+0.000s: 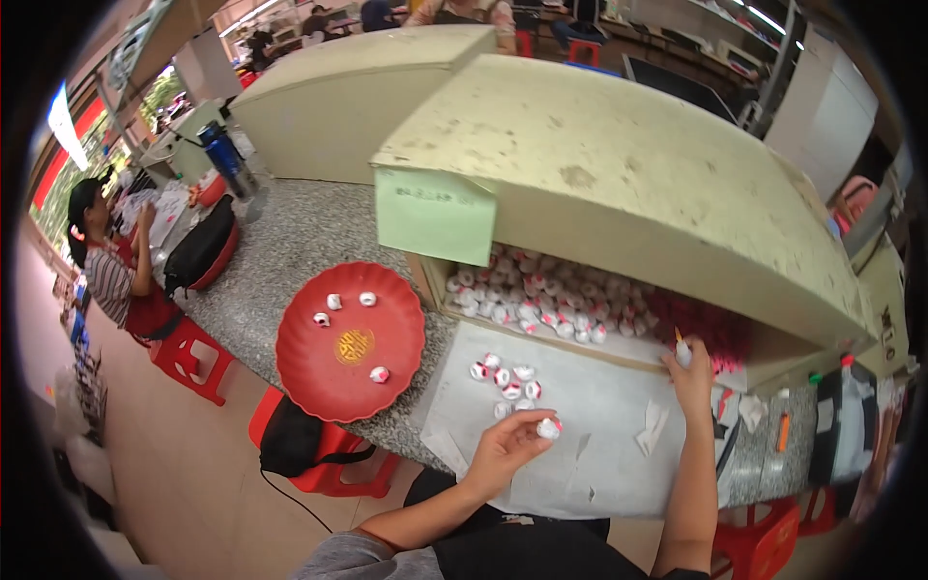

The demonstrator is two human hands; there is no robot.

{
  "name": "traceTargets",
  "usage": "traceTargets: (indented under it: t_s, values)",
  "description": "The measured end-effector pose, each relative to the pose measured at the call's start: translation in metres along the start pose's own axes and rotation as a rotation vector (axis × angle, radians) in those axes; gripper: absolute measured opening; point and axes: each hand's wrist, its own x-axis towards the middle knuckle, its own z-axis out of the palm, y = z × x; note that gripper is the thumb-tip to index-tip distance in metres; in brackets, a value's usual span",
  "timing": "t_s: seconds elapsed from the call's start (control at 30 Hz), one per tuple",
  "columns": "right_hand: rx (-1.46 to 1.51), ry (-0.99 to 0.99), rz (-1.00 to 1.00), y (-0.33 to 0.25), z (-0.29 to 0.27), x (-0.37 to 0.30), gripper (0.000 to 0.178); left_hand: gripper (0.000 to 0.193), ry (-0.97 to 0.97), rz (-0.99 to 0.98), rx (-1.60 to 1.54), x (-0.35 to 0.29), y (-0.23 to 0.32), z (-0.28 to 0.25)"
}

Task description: Assembling small plastic figurines by applying glue and joining components.

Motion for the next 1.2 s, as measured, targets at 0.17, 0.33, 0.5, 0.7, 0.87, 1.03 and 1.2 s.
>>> traceTargets:
  t_s: [0.17,0.33,0.5,0.7,0.87,1.03,1.2]
  values:
    - [-0.212,0.030,-0.031,-0.031,0.007,0.006,0.028,0.033,-0.011,-0.027,-0.045,-0.003,0.000,-0.001]
    - [-0.277,-0.044,0.040,-0.020,0.012,0.015,0.030,0.033,-0.023,0.006,-0.063,0.000,-0.004,-0.003]
    - [-0.324,0.001,-0.070,-0.020,0.013,0.015,0.023,0.033,-0.024,-0.012,-0.074,0.002,-0.005,-0.004]
    - [0.471,-0.145,0.179,-0.069,-0.017,-0.018,0.011,0.033,-0.043,-0.012,-0.086,0.003,-0.001,-0.006]
    - [0.754,-0.281,0.194,-0.103,-0.010,-0.076,0.008,0.033,-0.096,-0.073,-0.179,0.006,0.000,-0.002]
    - [0.905,-0.333,0.321,-0.115,0.018,-0.107,0.010,0.033,-0.124,-0.067,-0.196,0.002,-0.001,0.001]
    - [1.004,-0.278,0.385,-0.108,0.023,-0.121,0.012,0.034,-0.146,-0.112,-0.199,-0.008,0.001,0.002]
